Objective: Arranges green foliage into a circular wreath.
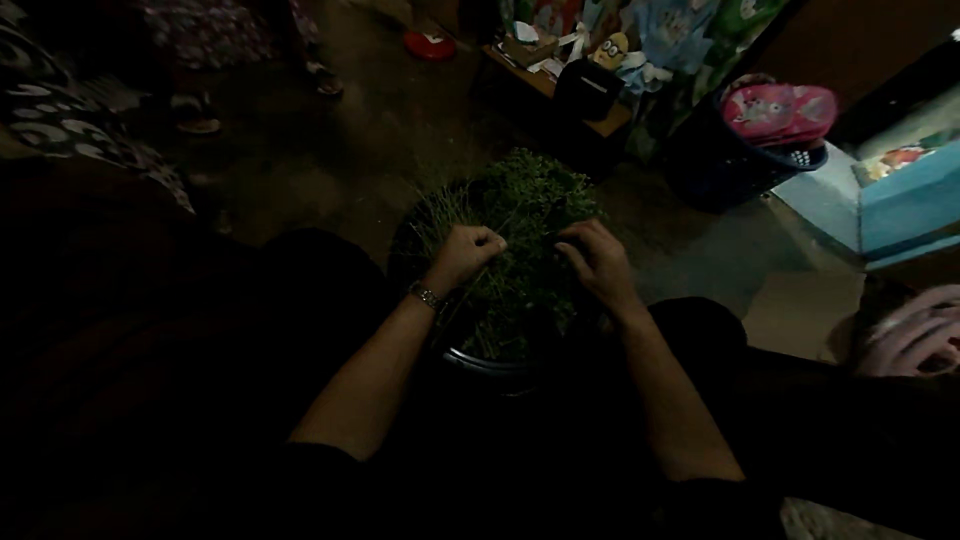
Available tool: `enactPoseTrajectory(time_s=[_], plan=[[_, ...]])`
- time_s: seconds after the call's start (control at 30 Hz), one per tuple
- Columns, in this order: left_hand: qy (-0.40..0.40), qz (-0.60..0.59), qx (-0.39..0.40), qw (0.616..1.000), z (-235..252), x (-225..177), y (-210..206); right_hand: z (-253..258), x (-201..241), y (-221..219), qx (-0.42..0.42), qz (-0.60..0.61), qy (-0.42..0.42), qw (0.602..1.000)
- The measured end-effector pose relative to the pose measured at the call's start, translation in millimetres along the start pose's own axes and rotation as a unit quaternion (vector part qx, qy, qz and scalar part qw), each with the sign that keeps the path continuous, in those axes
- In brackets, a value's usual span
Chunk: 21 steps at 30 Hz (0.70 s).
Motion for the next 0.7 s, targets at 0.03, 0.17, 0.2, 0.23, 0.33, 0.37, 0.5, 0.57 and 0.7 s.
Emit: enactPoseTrajectory(time_s=[0.03,0.17,0.2,0.23,0.33,0.37,0.5,0.57,0.7], plan=[[-0.007,0.001,0.002,1.0,0,0,-3,1,9,-9,0.0,0.001,0.025,1.0],[0.017,-0.012,0.019,1.0,-3,-1,-8,3,24,-39,0.023,-0.02,0.058,0.998],[0.024,-0.019,0.026,0.999,-3,-1,-9,3,24,-42,0.019,-0.025,0.06,0.998],[0.028,-0.021,0.031,0.999,-3,-1,-10,4,24,-45,0.012,-0.024,0.065,0.998],[0.038,-0.022,0.042,0.998,-5,-1,-10,3,27,-44,0.008,0.01,0.071,0.997],[0.04,-0.022,0.044,0.998,-6,-2,-10,3,27,-43,0.013,0.02,0.062,0.998],[0.034,-0.025,0.057,0.998,-3,3,-12,4,14,-28,0.038,0.042,-0.018,0.998],[0.055,0.001,0.045,0.997,0,6,-8,4,3,-18,0.043,0.042,-0.058,0.997],[0.108,0.011,-0.035,0.994,3,20,12,0,-21,-3,0.056,0.046,-0.128,0.989]])
Point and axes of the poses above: each hand's wrist, its own z-axis towards the middle knuckle, its own y-axis out of the back of the hand, x = y × z, the point moved 8 cm from there along z, towards the middle knuckle, and after that the axes turned 5 degrees about x, right-handed, at the moved point
